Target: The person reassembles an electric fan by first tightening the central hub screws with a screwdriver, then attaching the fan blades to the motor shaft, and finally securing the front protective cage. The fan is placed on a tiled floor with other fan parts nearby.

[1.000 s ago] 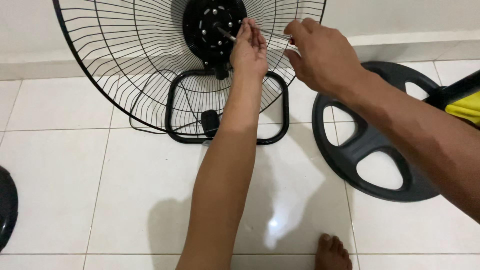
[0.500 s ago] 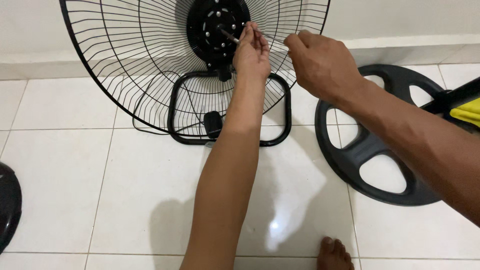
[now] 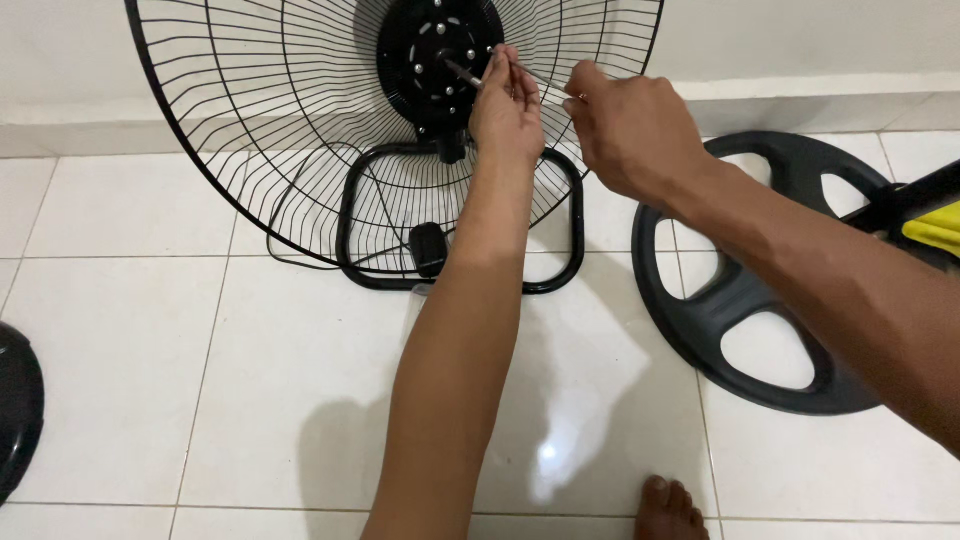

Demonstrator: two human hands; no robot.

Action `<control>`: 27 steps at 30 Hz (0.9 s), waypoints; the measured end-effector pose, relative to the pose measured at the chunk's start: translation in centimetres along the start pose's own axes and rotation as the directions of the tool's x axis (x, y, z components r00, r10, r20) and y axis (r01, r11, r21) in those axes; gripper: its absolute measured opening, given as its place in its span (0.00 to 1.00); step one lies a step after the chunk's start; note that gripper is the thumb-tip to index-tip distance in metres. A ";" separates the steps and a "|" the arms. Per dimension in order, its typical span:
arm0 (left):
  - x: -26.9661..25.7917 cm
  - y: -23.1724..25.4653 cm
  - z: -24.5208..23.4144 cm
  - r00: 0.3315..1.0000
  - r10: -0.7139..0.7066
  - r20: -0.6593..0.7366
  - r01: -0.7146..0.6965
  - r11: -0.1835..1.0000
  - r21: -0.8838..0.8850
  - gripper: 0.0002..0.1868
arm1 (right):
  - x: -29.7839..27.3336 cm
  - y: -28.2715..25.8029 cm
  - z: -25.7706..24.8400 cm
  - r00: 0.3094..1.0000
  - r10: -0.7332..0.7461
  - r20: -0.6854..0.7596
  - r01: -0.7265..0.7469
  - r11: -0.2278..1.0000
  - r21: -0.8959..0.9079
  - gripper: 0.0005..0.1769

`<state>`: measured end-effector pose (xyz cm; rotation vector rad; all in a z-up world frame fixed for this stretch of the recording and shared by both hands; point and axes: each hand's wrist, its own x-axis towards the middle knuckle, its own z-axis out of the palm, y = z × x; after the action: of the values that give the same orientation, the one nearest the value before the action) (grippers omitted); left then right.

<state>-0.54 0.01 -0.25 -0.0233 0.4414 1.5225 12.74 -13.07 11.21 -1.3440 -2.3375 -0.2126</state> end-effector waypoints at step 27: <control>-2.0 0.2 -0.2 1.000 -0.005 -0.002 0.005 0.972 0.234 0.12 | -0.3 2.3 0.1 0.925 0.338 0.175 -0.378 0.864 0.331 0.15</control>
<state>-0.78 -1.94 0.16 0.1588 0.6187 1.4575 14.74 -12.07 10.83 -1.5911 -2.0244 0.3978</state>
